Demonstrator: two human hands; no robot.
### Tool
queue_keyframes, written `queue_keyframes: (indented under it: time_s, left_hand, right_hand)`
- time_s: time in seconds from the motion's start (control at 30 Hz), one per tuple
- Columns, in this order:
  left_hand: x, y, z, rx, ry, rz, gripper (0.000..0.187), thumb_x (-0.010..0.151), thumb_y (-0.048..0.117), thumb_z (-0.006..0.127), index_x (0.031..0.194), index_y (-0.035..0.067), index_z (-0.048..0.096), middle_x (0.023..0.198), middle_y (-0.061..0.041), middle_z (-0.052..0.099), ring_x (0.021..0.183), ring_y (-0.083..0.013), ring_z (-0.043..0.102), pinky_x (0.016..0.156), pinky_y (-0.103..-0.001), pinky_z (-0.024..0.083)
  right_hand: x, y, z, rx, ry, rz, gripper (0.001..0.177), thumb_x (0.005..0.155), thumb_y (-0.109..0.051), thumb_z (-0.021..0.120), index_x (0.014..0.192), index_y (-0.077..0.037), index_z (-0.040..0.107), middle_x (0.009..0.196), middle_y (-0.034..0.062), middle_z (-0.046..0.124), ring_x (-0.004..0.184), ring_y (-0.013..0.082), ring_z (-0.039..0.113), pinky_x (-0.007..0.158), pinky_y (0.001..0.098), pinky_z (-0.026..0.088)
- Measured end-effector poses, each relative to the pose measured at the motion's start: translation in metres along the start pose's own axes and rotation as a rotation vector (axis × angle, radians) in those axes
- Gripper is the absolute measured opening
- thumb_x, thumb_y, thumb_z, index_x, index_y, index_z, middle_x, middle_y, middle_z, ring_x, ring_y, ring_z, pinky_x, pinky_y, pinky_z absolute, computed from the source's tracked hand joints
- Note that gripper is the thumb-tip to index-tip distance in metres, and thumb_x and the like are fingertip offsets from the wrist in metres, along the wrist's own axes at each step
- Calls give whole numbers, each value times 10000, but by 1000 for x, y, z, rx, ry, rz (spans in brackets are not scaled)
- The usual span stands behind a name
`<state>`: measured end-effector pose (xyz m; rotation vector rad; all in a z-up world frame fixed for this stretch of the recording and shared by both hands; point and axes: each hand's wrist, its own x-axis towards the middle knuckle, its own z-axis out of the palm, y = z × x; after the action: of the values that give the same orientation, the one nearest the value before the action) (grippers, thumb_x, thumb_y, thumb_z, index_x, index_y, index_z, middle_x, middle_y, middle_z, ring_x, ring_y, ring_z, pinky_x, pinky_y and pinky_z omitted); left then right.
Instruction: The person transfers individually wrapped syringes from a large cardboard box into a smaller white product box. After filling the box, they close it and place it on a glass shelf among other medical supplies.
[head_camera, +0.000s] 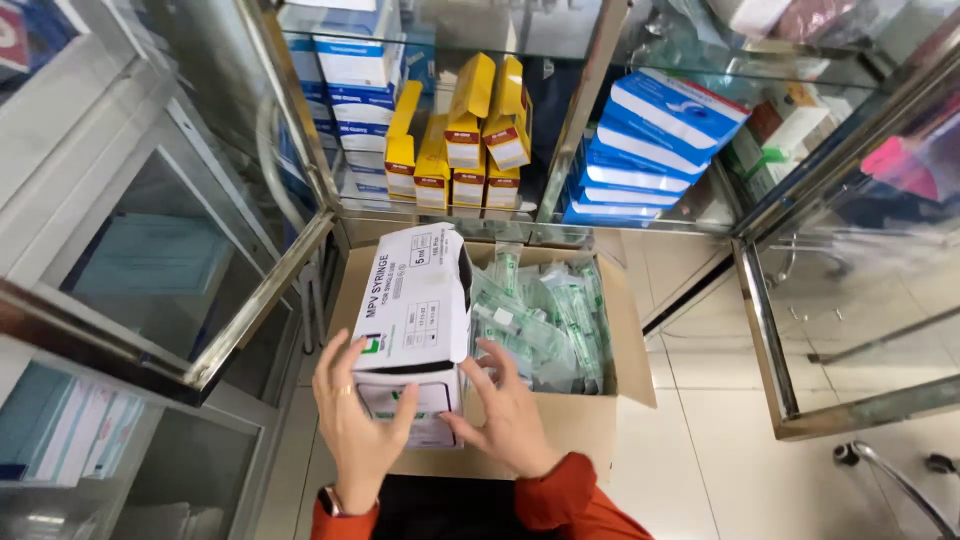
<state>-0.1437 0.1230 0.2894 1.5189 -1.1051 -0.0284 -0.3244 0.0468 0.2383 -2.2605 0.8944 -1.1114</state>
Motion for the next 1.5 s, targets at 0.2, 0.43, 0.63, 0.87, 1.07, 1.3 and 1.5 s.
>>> queue_keyframes:
  time_s: [0.2,0.43,0.63,0.87,1.07,1.3,1.5]
  left_hand:
    - [4,12,-8,213,-68,106,597,701,292,828,1186,87,548,1392,-127,598,1238,-353,599,912,-448,531]
    - [-1,-6,-11,600,-209,-339,389,884,384,705,1166,115,724,988,-161,754,923,-341,719,762,-436,542]
    - [-16,-64,-12,-71,211,-357,437,1087,268,548,1161,-151,650,1045,-237,731,942,-286,718,825,-407,523]
    - [-28,-78,-6,-274,366,-300,513,1112,256,462,1369,-187,492,1288,-270,625,1132,-307,635,951,-395,494]
    - [-25,-74,1,-428,460,-376,565,1077,273,478,1420,-172,424,1349,-254,574,1187,-284,608,981,-400,490]
    - [-38,-103,9,-319,407,-352,541,1110,270,465,1402,-184,455,1325,-250,596,1160,-280,609,977,-386,487]
    - [-41,-101,8,-320,370,-243,500,1130,239,445,1414,-174,447,1312,-226,588,1129,-263,597,975,-371,478]
  right_hand:
    - [11,0,-37,-1,-100,-201,650,753,-292,915,1246,-92,541,1365,194,473,1095,352,634,858,430,571]
    - [-16,8,-35,73,-189,-361,493,813,-349,862,1115,-105,558,1296,170,580,1156,347,611,940,415,536]
    - [47,87,-45,100,180,-454,310,837,-188,731,1081,-75,576,1199,143,598,1125,315,633,968,425,509]
    - [241,169,-100,-284,203,62,119,1001,-166,682,1016,-53,650,826,135,690,717,288,666,645,405,512]
    - [146,205,1,-725,-698,301,461,779,-578,791,964,-163,710,882,95,734,838,321,702,707,497,556]
    - [72,189,35,-759,-520,329,375,774,-342,794,1023,-109,637,1007,94,696,900,342,720,734,466,588]
    - [77,192,23,-832,-402,151,249,734,-256,776,877,-76,679,886,110,724,811,319,741,652,468,590]
